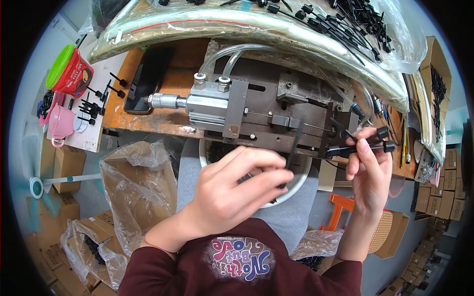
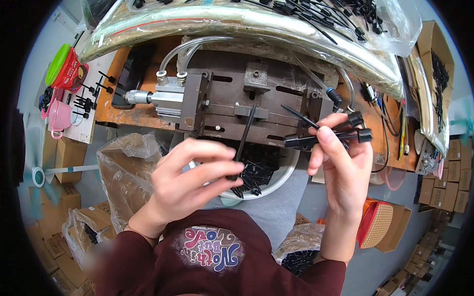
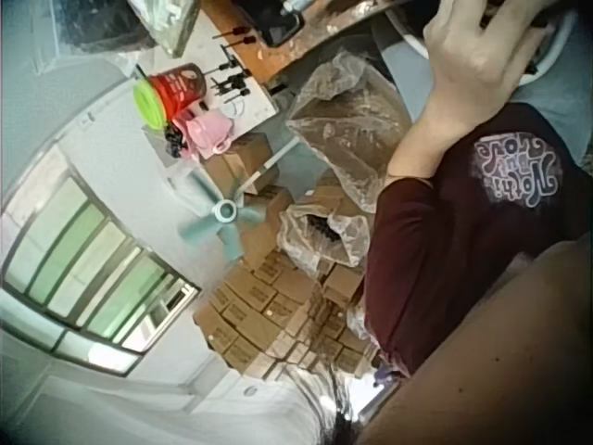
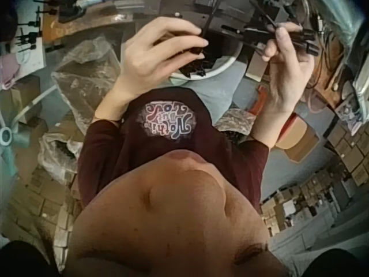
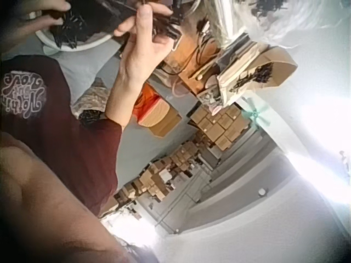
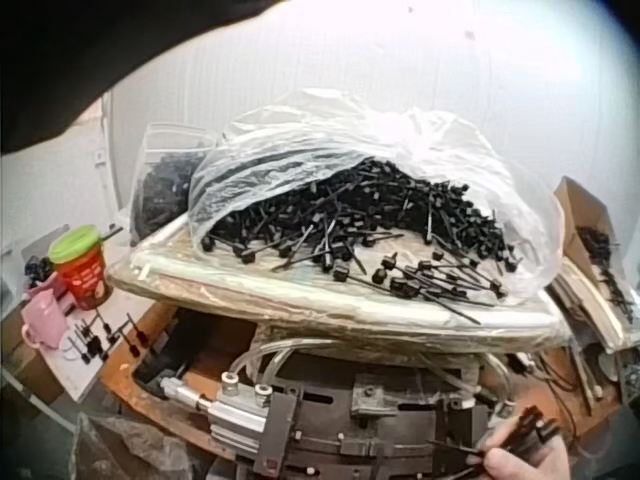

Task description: Manually clamp small electronic or mechanical wire connector housings using a bench fixture machine.

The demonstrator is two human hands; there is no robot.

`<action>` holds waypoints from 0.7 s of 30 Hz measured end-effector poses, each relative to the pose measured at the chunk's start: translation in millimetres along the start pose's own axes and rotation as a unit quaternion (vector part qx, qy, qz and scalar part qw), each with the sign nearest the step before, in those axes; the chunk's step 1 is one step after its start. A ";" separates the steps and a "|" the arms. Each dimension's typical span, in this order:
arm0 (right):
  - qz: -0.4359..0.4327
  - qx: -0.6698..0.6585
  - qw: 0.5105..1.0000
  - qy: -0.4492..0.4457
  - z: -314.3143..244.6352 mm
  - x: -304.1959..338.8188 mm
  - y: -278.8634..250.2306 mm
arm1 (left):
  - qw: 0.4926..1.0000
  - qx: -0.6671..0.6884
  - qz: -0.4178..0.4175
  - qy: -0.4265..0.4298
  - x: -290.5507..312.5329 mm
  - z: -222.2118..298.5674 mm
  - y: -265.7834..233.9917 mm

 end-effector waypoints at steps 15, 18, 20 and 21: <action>-0.005 -0.101 0.995 0.018 10.4 23.2 0.6 | 0.970 -0.244 -0.001 0.004 -18.4 -13.3 37.9; -0.016 -0.129 0.991 0.031 12.9 25.1 3.9 | 0.974 -0.224 -0.011 -0.004 -18.9 -14.1 33.0; -0.021 -0.139 0.989 0.043 14.9 26.3 8.2 | 0.988 -0.149 -0.020 -0.018 -20.1 -11.2 30.6; -0.025 -0.152 0.987 0.054 15.6 27.8 12.2 | 0.996 -0.082 -0.026 -0.030 -20.7 -7.9 28.9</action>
Point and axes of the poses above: each hand's wrist, its own x-axis away from the middle knuckle, its own y-axis out of the palm, z = x × y, the point moved 3 cm from there along -x, towards the middle knuckle, and after that the axes turned 13 degrees about -y, right-handed, at the moved point
